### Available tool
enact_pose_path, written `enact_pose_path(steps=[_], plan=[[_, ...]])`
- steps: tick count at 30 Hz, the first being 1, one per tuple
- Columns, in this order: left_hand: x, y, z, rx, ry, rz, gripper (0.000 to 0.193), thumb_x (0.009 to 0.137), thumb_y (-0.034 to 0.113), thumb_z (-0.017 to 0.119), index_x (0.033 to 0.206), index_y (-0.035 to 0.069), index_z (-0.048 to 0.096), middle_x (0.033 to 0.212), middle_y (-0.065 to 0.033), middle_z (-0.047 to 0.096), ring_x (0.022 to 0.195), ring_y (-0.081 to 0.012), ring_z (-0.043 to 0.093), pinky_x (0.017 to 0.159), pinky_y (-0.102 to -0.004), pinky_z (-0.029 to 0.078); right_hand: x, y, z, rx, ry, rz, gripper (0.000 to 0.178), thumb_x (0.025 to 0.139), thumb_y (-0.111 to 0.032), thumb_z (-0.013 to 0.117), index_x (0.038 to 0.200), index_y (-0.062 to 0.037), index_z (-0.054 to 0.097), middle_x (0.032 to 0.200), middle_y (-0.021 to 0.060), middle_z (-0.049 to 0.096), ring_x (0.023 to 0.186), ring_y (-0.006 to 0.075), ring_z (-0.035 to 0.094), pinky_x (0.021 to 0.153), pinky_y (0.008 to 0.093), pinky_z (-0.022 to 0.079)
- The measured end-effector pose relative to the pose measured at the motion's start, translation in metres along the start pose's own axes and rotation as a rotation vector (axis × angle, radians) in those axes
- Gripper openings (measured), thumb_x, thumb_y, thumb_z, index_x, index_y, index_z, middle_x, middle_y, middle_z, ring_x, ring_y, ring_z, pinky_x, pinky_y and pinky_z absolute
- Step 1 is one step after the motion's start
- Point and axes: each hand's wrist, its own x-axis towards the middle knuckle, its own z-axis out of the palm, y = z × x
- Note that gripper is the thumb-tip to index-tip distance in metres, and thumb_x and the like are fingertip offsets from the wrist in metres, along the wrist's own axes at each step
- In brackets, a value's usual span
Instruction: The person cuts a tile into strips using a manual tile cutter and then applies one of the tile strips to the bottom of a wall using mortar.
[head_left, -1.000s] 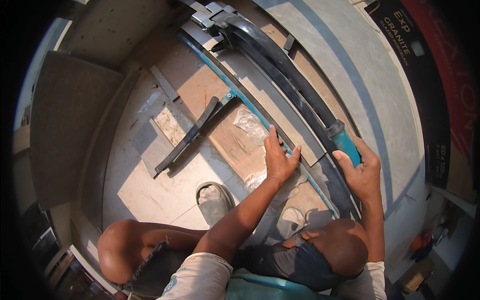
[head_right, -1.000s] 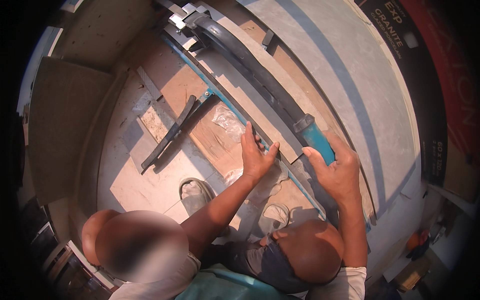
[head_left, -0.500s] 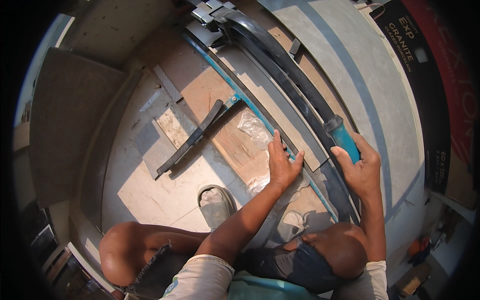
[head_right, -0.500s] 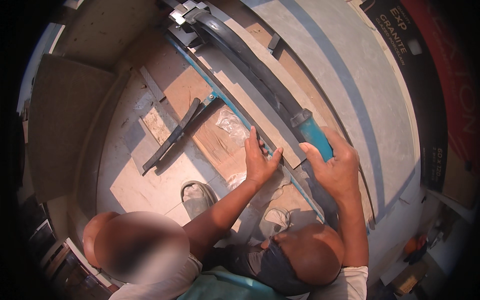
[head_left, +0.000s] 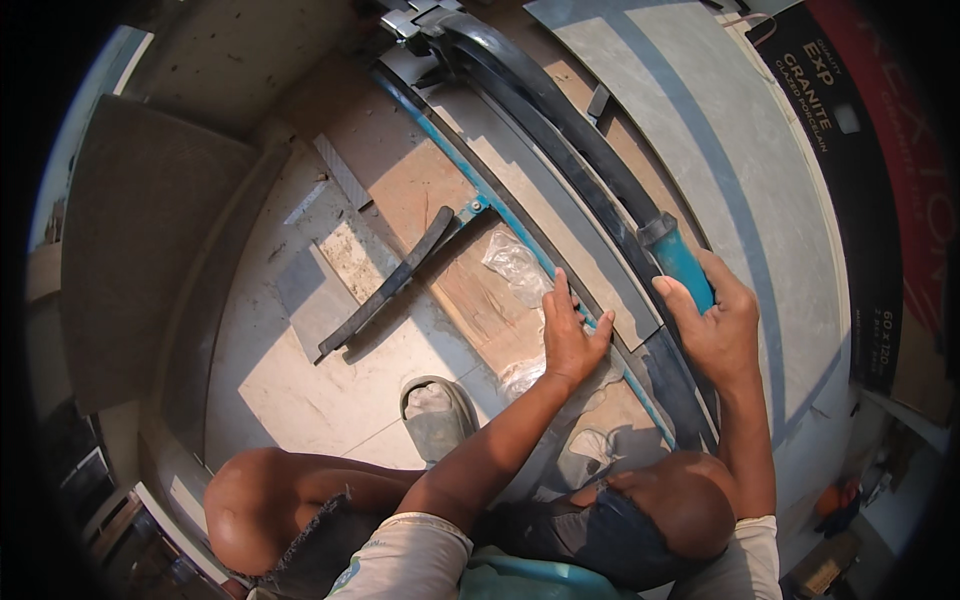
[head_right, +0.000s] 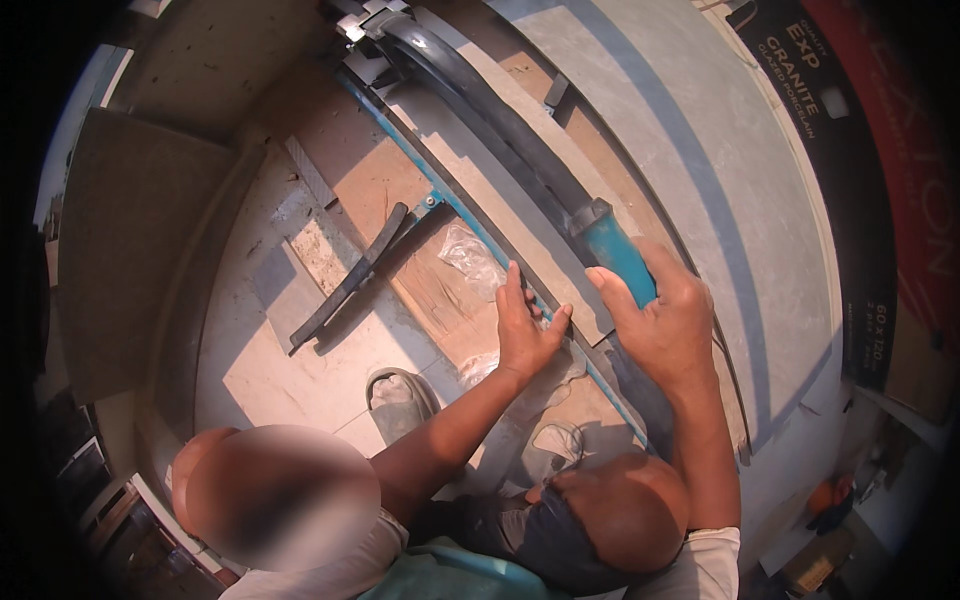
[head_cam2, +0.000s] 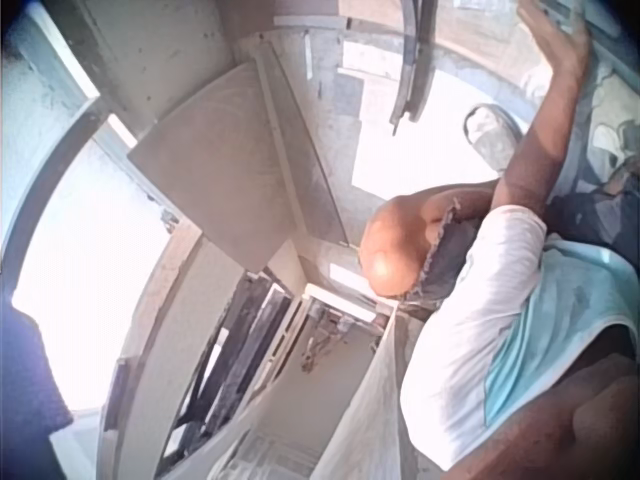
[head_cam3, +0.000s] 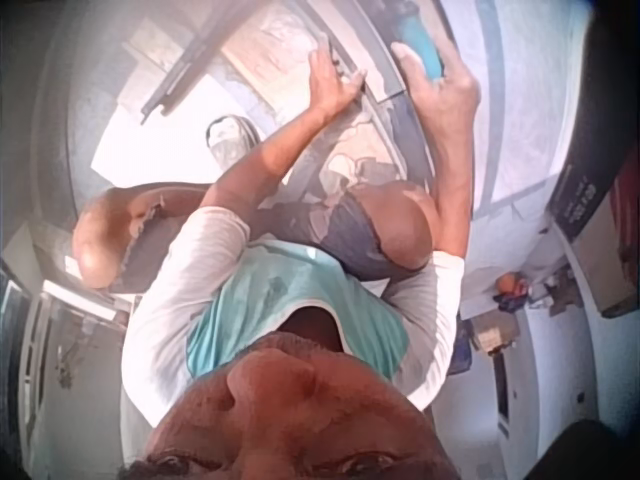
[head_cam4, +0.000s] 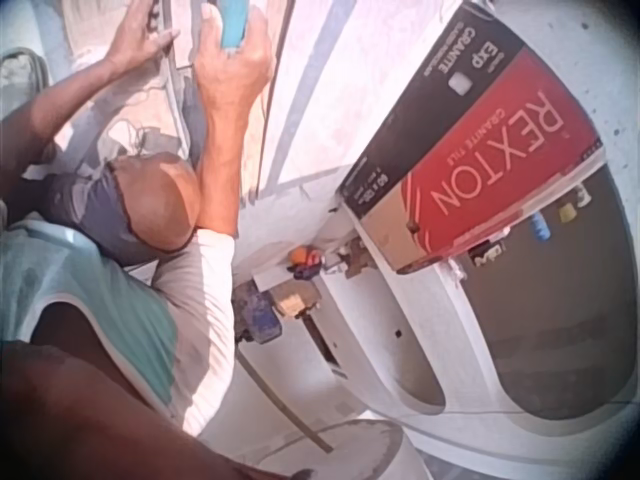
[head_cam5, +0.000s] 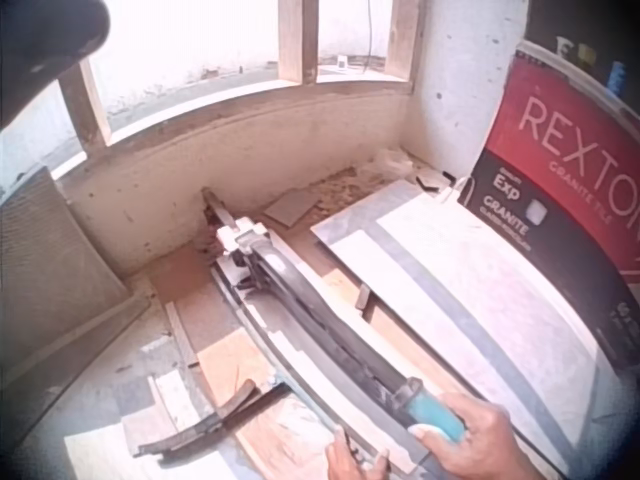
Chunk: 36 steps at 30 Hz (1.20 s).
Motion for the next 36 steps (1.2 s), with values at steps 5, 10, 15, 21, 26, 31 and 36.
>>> enact_pose_path(steps=[5,10,15,21,26,31,36], plan=[[-0.001,0.0,-0.002,0.003,-0.009,-0.011,0.095,0.074,0.013,0.077,0.148,-0.004,0.019,0.107,-0.0163,0.043,0.091,-0.0258,0.051,0.074,-0.0319,0.052,0.005,-0.003,0.004,-0.013,-0.012,0.016,0.025,0.081,-0.021,0.076,0.09,-0.0005,0.063,0.066,0.0137,0.06,0.055,0.0228,0.059,0.053,0.0337,0.045],[-0.001,-0.002,0.0,0.001,0.015,0.017,0.096,0.074,0.014,0.078,0.148,-0.004,0.019,0.105,-0.0152,0.042,0.088,-0.024,0.05,0.073,-0.0314,0.051,0.01,-0.008,0.006,-0.027,-0.018,0.005,0.025,0.082,-0.021,0.076,0.09,-0.0008,0.063,0.066,0.0133,0.061,0.054,0.0212,0.059,0.052,0.0332,0.045],[-0.002,-0.007,0.002,-0.013,0.043,0.051,0.098,0.073,0.017,0.08,0.147,-0.004,0.02,0.101,-0.012,0.041,0.079,-0.0186,0.046,0.07,-0.0298,0.048,0.015,-0.011,0.01,-0.017,0.0,-0.029,0.026,0.083,-0.023,0.075,0.09,-0.0007,0.064,0.065,0.0129,0.061,0.053,0.0206,0.059,0.05,0.033,0.044],[-0.002,-0.005,0.001,-0.005,0.044,0.054,0.098,0.073,0.017,0.079,0.147,-0.004,0.02,0.1,-0.0121,0.041,0.079,-0.0188,0.046,0.069,-0.0301,0.048,0.023,-0.019,0.014,-0.032,0.007,-0.013,0.027,0.083,-0.025,0.075,0.091,-0.0013,0.064,0.064,0.013,0.061,0.052,0.0209,0.059,0.051,0.0331,0.045],[-0.002,-0.005,0.001,-0.013,0.042,0.059,0.098,0.073,0.017,0.079,0.148,-0.004,0.02,0.1,-0.012,0.041,0.079,-0.0188,0.046,0.069,-0.0303,0.048,0.029,-0.02,0.019,-0.039,0.021,-0.065,0.028,0.083,-0.026,0.075,0.09,-0.0011,0.064,0.064,0.0141,0.061,0.052,0.0225,0.06,0.051,0.0336,0.046],[-0.003,-0.005,0.0,-0.017,0.026,0.045,0.097,0.074,0.014,0.078,0.148,-0.003,0.019,0.103,-0.0139,0.041,0.084,-0.0219,0.048,0.071,-0.0312,0.05,0.035,-0.028,0.022,-0.056,0.022,-0.037,0.03,0.083,-0.027,0.075,0.09,-0.0006,0.064,0.064,0.0155,0.061,0.053,0.0242,0.061,0.051,0.0342,0.046],[-0.003,0.0,-0.004,-0.002,-0.018,0.009,0.096,0.076,0.012,0.076,0.15,-0.001,0.016,0.109,-0.0179,0.043,0.094,-0.0276,0.053,0.075,-0.033,0.054,0.039,-0.031,0.024,-0.057,0.016,-0.04,0.031,0.083,-0.028,0.074,0.091,-0.0003,0.064,0.064,0.015,0.061,0.054,0.024,0.062,0.052,0.0343,0.047]])
